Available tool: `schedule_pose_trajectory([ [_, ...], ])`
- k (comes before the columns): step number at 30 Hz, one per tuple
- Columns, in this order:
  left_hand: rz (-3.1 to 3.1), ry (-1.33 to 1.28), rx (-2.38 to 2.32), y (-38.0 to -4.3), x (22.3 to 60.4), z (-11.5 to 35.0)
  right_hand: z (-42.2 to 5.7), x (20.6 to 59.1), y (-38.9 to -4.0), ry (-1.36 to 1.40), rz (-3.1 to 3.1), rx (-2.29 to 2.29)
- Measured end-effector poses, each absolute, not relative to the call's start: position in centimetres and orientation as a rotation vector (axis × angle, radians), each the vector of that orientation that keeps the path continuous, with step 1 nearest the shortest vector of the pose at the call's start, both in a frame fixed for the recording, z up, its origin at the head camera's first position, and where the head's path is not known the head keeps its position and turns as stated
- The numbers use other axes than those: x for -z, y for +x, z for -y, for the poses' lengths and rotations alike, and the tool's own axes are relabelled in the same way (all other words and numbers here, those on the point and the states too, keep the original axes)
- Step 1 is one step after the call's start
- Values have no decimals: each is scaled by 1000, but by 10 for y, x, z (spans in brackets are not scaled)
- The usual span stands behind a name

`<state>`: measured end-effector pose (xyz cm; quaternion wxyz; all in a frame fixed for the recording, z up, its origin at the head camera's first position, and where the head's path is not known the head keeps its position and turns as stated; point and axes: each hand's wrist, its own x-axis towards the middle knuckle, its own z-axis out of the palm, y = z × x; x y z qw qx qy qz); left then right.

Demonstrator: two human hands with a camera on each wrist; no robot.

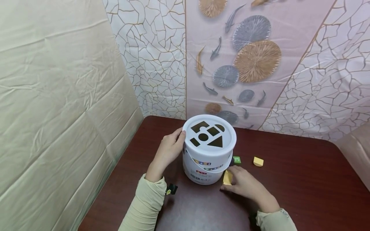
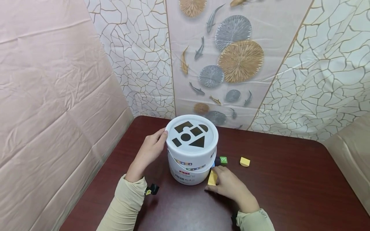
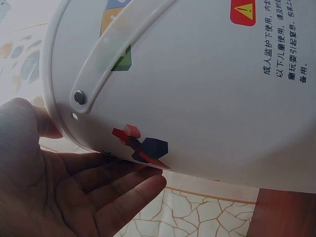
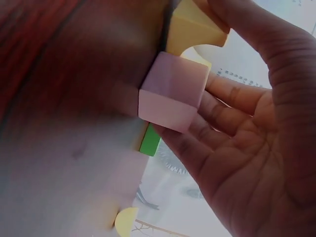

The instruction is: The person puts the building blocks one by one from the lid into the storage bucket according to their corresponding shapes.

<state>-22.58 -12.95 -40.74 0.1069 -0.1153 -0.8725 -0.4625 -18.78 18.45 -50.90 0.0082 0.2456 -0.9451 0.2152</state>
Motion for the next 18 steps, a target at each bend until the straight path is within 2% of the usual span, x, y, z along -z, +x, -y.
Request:
schedule_pose_trajectory([
  [18,2583,-321,1372,-226,407,131,-197,469,-179,616,2854,-770],
])
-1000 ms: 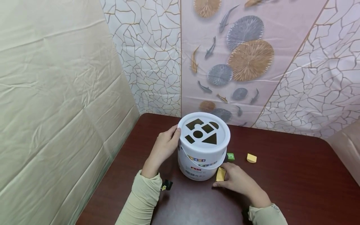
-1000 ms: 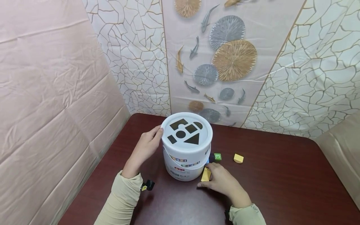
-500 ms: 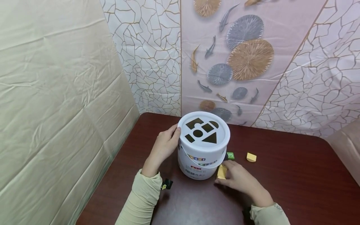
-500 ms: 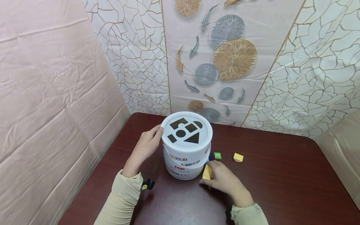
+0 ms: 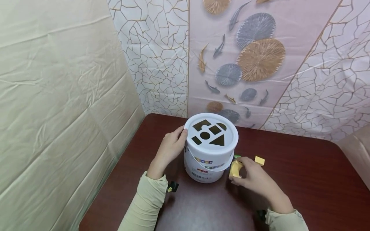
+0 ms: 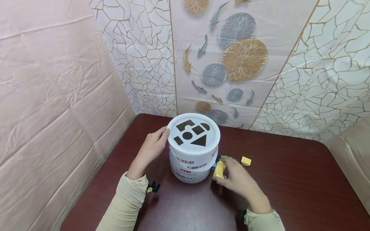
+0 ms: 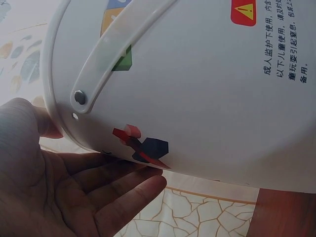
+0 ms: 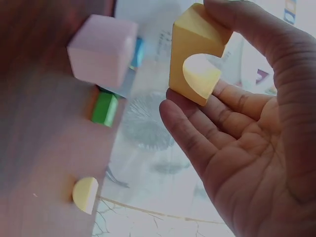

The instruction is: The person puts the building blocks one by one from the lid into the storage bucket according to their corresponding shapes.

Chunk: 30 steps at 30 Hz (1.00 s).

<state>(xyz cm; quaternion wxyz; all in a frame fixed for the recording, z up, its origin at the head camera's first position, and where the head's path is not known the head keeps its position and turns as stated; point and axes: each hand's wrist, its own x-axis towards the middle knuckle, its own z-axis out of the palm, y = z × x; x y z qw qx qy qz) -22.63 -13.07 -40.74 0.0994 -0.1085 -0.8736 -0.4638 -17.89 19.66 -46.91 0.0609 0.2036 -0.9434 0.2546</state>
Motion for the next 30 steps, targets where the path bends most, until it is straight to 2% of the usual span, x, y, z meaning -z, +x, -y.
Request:
schedule_pose_trajectory([
  [6,2593,-304,1367,-226,408,131,-204,458,-179,588,2715,-727],
  [12,2590,-309,1362,-225,408,131,-207,441,-181,427,2608,-790],
  [23,2586,-317,1348,-225,405,130,-192,387,-184,144,2481,-926],
  [30,2589,-318,1351,-225,405,130,-157,364,-190,301,2359,-1059],
])
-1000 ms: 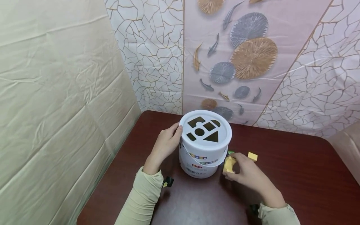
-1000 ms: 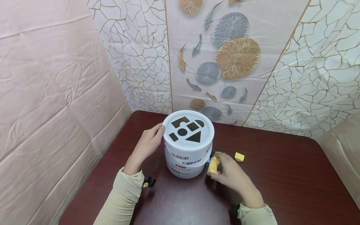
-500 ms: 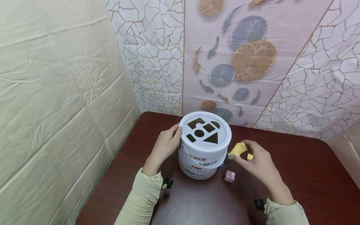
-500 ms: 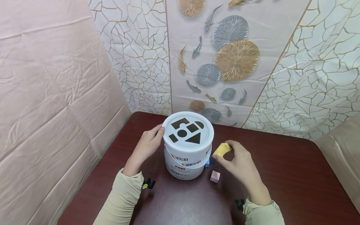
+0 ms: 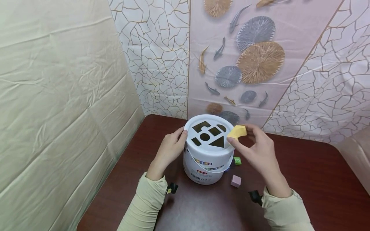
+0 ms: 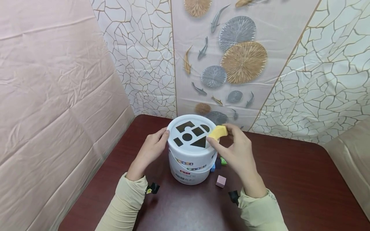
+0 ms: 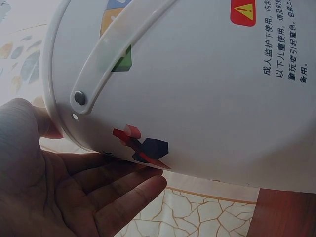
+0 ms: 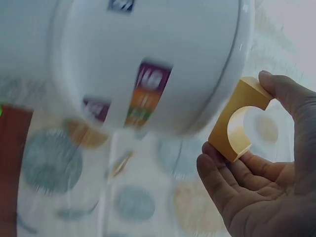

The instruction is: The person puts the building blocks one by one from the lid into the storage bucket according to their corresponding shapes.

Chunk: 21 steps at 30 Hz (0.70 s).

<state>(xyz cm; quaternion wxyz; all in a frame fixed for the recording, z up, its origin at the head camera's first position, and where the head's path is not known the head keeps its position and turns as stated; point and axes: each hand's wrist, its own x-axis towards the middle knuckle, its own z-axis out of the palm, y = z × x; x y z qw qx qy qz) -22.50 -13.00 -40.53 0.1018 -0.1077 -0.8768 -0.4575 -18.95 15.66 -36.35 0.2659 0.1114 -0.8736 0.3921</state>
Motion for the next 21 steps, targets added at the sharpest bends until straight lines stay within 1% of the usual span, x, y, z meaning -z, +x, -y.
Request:
schedule_pose_trajectory([
  [5,2593,-317,1344,-225,405,130,-127,359,-199,459,2378,-1032],
  [10,2586,-330,1349,-226,406,130,-107,362,-209,559,2429,-995],
  [14,2582,-338,1347,-226,406,130,-101,363,-211,552,2472,-950],
  [21,2577,-337,1329,-227,406,132,-105,359,-208,492,2617,-879],
])
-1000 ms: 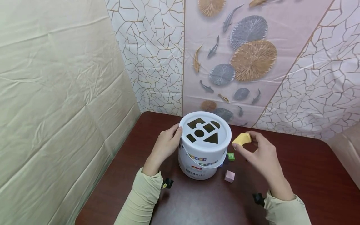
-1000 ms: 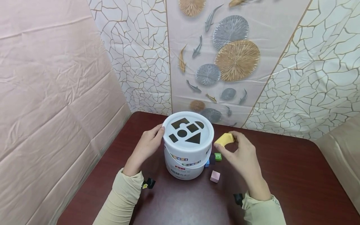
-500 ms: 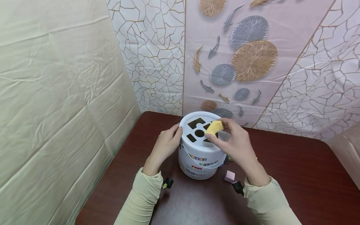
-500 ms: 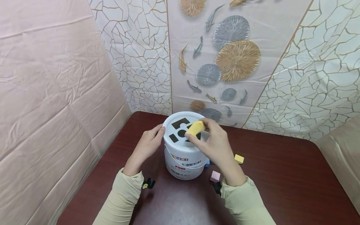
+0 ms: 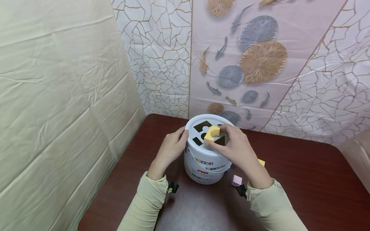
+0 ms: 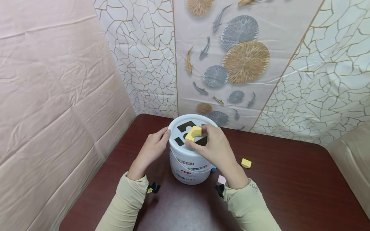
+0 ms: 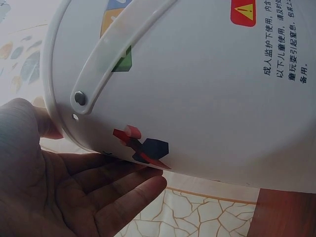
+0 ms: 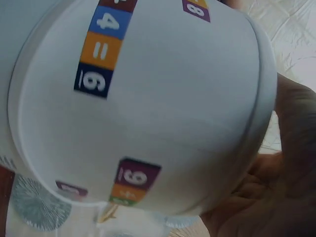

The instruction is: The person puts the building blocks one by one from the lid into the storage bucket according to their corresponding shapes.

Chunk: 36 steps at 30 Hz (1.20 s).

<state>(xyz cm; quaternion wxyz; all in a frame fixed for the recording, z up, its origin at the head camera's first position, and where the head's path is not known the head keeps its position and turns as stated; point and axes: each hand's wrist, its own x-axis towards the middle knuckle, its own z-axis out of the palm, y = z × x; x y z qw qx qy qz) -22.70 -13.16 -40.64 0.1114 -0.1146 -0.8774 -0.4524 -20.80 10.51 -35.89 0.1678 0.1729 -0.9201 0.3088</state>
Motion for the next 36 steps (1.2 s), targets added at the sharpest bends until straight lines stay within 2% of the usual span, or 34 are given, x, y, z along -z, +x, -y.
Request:
schedule_pose_trajectory([
  [14,2588,-323,1338,-228,407,132,-109,351,-212,628,2694,-829],
  [36,2585,-349,1328,-228,406,132,-73,344,-259,449,2755,-771],
])
